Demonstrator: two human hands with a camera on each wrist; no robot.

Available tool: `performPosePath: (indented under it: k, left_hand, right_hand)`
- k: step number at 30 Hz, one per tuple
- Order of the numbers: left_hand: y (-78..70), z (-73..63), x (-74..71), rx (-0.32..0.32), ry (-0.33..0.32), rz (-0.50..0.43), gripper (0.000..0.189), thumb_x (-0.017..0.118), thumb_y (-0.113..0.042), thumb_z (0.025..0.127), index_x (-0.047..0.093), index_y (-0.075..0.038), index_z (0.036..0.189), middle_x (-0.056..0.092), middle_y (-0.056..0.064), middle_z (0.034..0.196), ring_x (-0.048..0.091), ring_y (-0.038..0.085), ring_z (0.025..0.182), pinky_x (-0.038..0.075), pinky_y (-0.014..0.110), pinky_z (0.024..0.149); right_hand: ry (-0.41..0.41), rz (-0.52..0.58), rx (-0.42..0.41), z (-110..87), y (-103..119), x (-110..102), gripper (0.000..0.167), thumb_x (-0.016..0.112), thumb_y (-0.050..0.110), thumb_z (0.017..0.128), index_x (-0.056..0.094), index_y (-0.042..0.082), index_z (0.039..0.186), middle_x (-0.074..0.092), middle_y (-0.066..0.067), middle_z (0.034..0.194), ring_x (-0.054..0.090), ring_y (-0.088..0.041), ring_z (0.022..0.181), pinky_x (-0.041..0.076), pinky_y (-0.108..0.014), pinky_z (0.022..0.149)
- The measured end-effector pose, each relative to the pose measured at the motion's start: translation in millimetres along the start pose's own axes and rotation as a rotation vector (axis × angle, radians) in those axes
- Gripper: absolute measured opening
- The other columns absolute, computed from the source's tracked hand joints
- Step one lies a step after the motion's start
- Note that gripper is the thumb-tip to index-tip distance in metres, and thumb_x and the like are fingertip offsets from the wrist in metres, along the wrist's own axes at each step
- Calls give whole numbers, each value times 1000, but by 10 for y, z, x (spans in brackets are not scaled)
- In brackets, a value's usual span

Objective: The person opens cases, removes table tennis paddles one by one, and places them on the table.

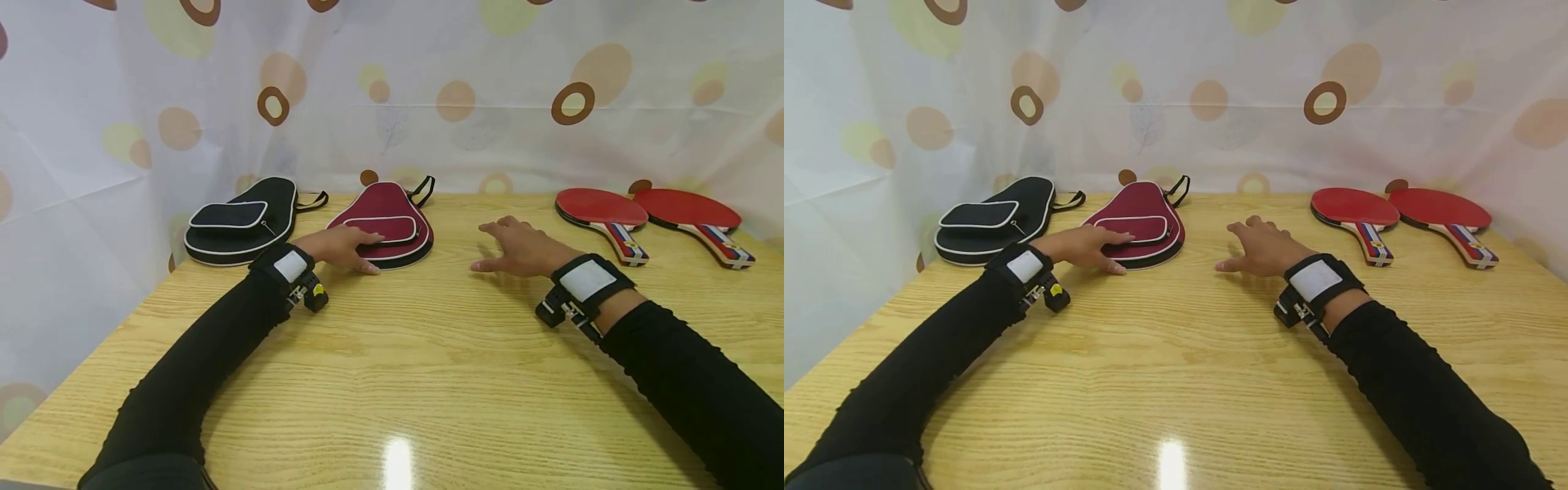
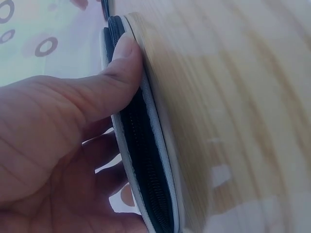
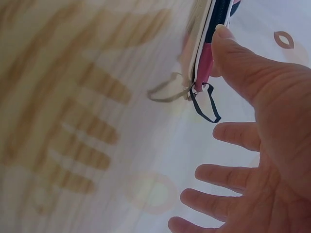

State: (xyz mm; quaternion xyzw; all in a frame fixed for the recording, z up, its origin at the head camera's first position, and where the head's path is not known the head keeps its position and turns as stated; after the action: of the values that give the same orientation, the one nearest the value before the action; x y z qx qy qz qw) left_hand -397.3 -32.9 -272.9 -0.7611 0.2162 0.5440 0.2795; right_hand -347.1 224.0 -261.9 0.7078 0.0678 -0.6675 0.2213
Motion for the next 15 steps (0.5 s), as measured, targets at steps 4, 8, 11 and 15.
performPosePath:
  k: [4, 8, 11, 15]
  left_hand:
    - [31, -33, -9, -5, -3, -5, 74, 67, -36, 98, 33, -8, 158, 33, 16, 161, 30, 32, 149, 24, 47, 120]
    - [63, -72, -14, 2, -8, -10, 73, 68, -34, 98, 34, -7, 157, 34, 16, 160, 31, 33, 148, 25, 47, 119]
    - [89, -93, -19, 8, -5, -22, 74, 68, -34, 97, 35, -7, 157, 34, 16, 160, 31, 32, 148, 25, 47, 119]
    - [129, -112, -25, 14, -5, -35, 73, 69, -32, 97, 35, -6, 156, 35, 16, 160, 32, 32, 148, 26, 48, 119]
  right_hand:
    - [3, -1, 6, -3, -9, 4, 85, 67, 47, 95, 34, -7, 152, 31, -39, 150, 34, -58, 135, 32, -74, 101]
    - [1, -3, 7, -9, -18, 9, 84, 67, 46, 96, 35, -8, 151, 32, -39, 149, 34, -57, 134, 33, -74, 101]
    - [2, -6, 9, -15, -17, 8, 84, 67, 46, 96, 35, -8, 151, 32, -39, 149, 34, -57, 134, 33, -73, 101]
    - [-2, -2, 1, -27, -1, -5, 82, 68, 43, 96, 35, -9, 150, 32, -40, 149, 34, -57, 135, 33, -72, 102]
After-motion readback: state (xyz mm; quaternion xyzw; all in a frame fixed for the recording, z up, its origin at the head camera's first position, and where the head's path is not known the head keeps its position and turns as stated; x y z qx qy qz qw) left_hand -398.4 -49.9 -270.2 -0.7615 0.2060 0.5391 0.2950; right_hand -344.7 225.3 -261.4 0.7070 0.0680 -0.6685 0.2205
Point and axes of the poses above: each hand's wrist, its own z-axis towards the middle knuckle, its own x-axis out of the palm, y = z × x, the point moved 7 cm from there along z, towards the middle knuckle
